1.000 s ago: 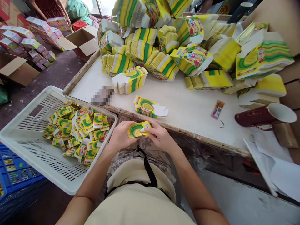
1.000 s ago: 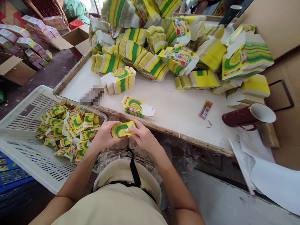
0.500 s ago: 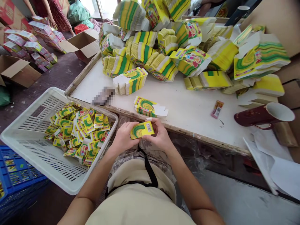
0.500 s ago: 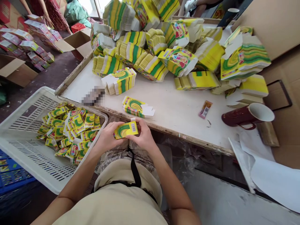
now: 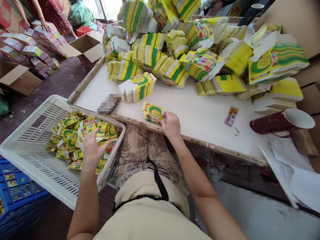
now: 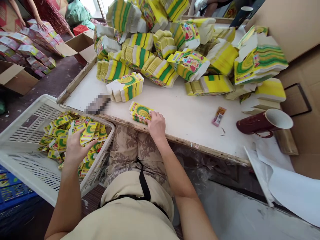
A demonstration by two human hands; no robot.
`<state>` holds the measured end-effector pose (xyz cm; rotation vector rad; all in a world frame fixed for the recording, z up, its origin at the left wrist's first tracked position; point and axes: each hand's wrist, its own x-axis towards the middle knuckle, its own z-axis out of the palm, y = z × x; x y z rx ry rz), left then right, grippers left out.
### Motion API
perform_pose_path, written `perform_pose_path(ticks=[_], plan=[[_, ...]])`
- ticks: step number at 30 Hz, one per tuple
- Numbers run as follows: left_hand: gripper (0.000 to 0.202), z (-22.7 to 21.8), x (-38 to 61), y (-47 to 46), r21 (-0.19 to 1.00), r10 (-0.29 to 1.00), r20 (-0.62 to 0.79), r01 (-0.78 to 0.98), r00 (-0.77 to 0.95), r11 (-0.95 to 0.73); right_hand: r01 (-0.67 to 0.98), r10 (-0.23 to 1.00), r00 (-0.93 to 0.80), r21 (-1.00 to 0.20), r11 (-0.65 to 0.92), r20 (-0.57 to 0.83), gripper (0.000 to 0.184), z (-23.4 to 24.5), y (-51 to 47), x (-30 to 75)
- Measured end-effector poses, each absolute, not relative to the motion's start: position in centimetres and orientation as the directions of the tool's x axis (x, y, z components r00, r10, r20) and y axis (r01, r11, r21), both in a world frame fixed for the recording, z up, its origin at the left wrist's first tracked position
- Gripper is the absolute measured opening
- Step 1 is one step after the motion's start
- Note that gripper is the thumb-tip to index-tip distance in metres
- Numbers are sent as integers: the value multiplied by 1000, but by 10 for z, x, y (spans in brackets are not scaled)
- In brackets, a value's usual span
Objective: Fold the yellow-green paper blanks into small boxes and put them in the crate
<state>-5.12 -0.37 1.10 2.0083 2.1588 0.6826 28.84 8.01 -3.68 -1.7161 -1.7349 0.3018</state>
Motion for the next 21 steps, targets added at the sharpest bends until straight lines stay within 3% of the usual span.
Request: perform_pose_path(ticks=[3, 5, 9, 11, 15, 18, 21], plan=[[49, 2, -21, -6, 597, 989, 147, 799, -22, -72, 796, 939, 112, -595, 111, 325, 31, -42, 83, 286], [47, -5, 6, -6, 747, 997, 71, 660, 40, -80, 727, 932, 144, -675, 129, 333, 33, -38, 79, 283], [68, -15, 58, -2, 991, 989, -23, 136, 149, 2, 372, 939, 186, -905, 206, 290, 39, -21, 55, 272], [74, -13, 80, 2, 986, 994, 18, -167, 112, 1, 164, 959, 112, -957, 239, 259, 47, -12, 34, 260], [51, 8, 111, 11, 849, 994, 32, -522, -105, -83, -128, 972, -180, -984, 126, 148, 48, 1, -9, 234], [42, 26, 119, 16, 746, 971, -9, -649, -237, -152, -176, 968, -215, -980, 91, 129, 50, 7, -27, 221], [47, 30, 119, 16, 752, 959, -43, -642, -279, -153, -104, 976, -198, -992, 70, 89, 53, 8, -27, 218]])
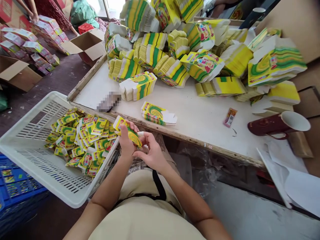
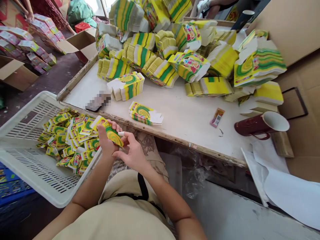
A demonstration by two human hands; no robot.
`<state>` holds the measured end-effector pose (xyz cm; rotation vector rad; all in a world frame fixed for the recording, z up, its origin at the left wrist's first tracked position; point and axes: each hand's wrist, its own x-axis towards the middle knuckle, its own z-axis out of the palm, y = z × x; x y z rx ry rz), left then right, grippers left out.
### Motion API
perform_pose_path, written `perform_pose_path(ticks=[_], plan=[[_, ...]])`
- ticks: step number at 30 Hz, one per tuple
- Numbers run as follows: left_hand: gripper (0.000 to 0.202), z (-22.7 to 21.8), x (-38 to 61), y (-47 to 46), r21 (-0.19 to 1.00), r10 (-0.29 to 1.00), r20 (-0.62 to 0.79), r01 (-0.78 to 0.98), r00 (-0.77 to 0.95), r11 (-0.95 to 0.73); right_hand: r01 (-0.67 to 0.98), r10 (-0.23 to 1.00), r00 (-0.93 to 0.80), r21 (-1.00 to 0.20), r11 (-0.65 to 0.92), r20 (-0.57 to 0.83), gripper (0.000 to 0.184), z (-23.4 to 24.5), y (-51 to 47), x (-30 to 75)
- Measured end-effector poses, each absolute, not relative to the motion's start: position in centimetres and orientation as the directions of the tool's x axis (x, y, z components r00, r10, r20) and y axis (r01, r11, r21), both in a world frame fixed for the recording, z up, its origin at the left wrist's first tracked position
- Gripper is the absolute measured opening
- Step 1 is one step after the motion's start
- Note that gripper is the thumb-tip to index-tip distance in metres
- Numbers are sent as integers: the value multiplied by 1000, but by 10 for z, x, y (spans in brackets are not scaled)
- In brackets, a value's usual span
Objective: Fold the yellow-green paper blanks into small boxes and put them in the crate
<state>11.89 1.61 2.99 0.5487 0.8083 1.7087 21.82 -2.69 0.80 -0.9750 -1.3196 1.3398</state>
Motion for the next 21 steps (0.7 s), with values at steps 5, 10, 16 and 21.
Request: perform_pose_path(ticks=[5, 10, 16, 21], plan=[[61, 6, 109, 6, 911, 981, 68, -390, -180, -134, -120, 996, -79, -992, 36, 46, 26, -4, -12, 236], [31, -1, 80, 3, 993, 995, 67, -96, -78, -74, 126, 969, 4, -961, 245, 247, 6, -8, -6, 268], [106, 36, 46, 6, 961, 913, 65, 222, 403, -166, 556, 752, -227, -551, 622, 619, 18, 5, -9, 286], [69, 26, 76, -2, 838, 906, -44, 510, 421, -196, 536, 726, -257, -530, 657, 638, 25, 7, -21, 268]])
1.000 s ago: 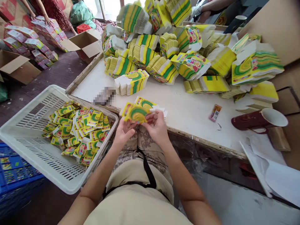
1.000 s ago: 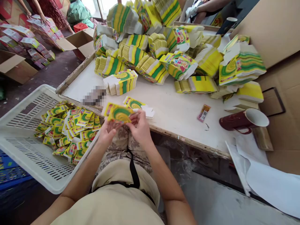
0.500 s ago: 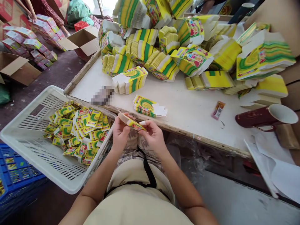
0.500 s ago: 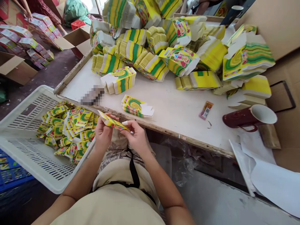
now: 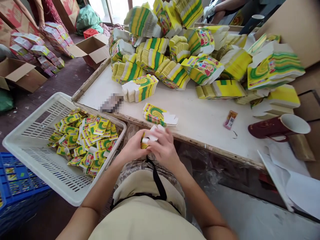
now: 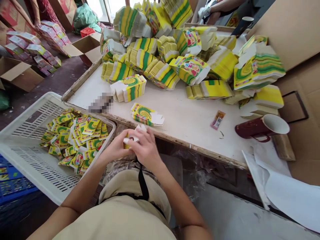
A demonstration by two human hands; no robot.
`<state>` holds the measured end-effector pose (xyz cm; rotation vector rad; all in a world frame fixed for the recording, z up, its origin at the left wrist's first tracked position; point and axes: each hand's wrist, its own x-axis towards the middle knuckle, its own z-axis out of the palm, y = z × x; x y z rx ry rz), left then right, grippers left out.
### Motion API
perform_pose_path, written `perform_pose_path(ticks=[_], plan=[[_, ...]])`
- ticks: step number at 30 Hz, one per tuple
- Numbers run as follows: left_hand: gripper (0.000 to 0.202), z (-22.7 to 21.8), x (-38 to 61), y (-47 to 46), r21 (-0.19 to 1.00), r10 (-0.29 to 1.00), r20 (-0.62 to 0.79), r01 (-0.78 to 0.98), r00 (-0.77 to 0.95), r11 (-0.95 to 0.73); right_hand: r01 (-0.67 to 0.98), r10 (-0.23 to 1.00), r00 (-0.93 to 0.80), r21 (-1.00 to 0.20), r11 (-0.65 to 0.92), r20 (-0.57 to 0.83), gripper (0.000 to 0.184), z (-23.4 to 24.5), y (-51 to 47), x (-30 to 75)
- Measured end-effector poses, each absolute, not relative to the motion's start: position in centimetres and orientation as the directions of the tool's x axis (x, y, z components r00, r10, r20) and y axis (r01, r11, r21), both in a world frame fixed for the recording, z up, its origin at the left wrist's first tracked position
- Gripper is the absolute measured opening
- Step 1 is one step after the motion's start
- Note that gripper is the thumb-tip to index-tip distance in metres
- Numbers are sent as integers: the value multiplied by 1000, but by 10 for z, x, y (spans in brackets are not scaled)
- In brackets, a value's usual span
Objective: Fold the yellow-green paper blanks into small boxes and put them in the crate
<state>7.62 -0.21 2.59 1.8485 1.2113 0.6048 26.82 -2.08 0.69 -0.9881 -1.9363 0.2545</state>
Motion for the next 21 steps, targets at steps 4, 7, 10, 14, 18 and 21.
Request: perform_pose_path(ticks=[4, 7, 10, 14, 18, 21], plan=[[69, 5, 91, -10, 779, 947, 17, 589, 320, -213, 367, 914, 103, -869, 332, 393, 64, -7, -20, 260], [73, -4, 94, -16, 755, 936, 119, 583, 331, -302, 149, 991, -18, -980, 133, 132, 52, -21, -15, 254], [64, -7, 98, -18, 730, 917, 191, 574, 349, -371, 33, 998, -56, -999, 31, 29, 53, -33, -8, 245], [50, -7, 102, -15, 727, 946, 121, 622, 301, -291, -138, 991, -126, -989, -52, -34, 65, -42, -3, 240], [43, -14, 100, -10, 764, 948, 28, 605, 318, -225, 4, 968, -236, -996, 91, 87, 73, -36, -13, 242], [57, -21, 99, -8, 788, 956, 113, 561, 271, -253, 166, 930, -291, -946, 279, 224, 50, -27, -21, 243]])
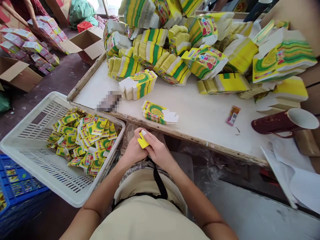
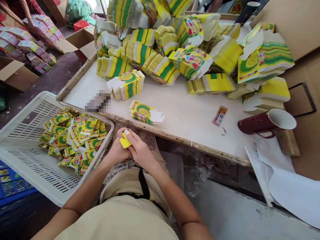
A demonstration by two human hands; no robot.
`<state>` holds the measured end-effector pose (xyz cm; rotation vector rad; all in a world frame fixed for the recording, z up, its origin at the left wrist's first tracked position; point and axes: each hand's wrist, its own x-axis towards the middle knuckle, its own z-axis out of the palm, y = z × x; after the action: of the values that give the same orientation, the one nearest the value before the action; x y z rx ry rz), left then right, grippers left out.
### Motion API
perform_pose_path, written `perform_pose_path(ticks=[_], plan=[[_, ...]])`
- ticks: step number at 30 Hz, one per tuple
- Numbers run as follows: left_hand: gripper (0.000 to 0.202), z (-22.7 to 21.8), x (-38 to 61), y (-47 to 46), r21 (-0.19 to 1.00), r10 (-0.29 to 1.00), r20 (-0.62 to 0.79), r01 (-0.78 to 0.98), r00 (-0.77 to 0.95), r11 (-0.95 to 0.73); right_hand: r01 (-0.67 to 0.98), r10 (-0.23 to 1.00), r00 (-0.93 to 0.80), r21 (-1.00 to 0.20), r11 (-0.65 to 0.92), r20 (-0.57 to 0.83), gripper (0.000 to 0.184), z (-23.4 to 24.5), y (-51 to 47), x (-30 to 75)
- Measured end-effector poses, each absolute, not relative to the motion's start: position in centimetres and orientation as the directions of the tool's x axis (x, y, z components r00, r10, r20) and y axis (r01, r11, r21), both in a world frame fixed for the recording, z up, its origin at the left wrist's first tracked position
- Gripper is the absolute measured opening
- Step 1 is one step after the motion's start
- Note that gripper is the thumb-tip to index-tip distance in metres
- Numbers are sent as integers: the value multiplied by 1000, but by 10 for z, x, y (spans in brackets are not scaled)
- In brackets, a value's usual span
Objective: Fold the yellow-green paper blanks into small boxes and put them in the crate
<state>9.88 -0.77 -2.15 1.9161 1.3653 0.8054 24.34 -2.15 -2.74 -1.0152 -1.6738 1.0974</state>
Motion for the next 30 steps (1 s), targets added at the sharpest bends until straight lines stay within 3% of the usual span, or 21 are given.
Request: perform_pose_path(ticks=[3, 6, 9, 17, 25, 30], plan=[[74, -23, 96, -8, 735, 962, 219, 621, 161, -271, 214, 935, -179, -916, 340, 306, 43, -26, -21, 247], [60, -18, 88, -11, 639, 964, 226, 726, 140, -256, 248, 938, -94, -904, 347, 334, 39, -28, -17, 255], [49, -12, 77, -14, 633, 959, 205, 721, 195, -282, 291, 910, -229, -868, 402, 345, 33, -25, -16, 265], [45, 7, 72, -5, 619, 904, 218, 665, 367, -419, 380, 824, -499, -788, 485, 267, 20, -3, -11, 295], [45, 13, 77, 1, 545, 897, 246, 713, 367, -441, 354, 863, -402, -817, 455, 307, 23, -16, -12, 286], [44, 14, 82, 5, 545, 904, 234, 722, 359, -427, 374, 905, -245, -828, 418, 347, 26, -28, -13, 278]])
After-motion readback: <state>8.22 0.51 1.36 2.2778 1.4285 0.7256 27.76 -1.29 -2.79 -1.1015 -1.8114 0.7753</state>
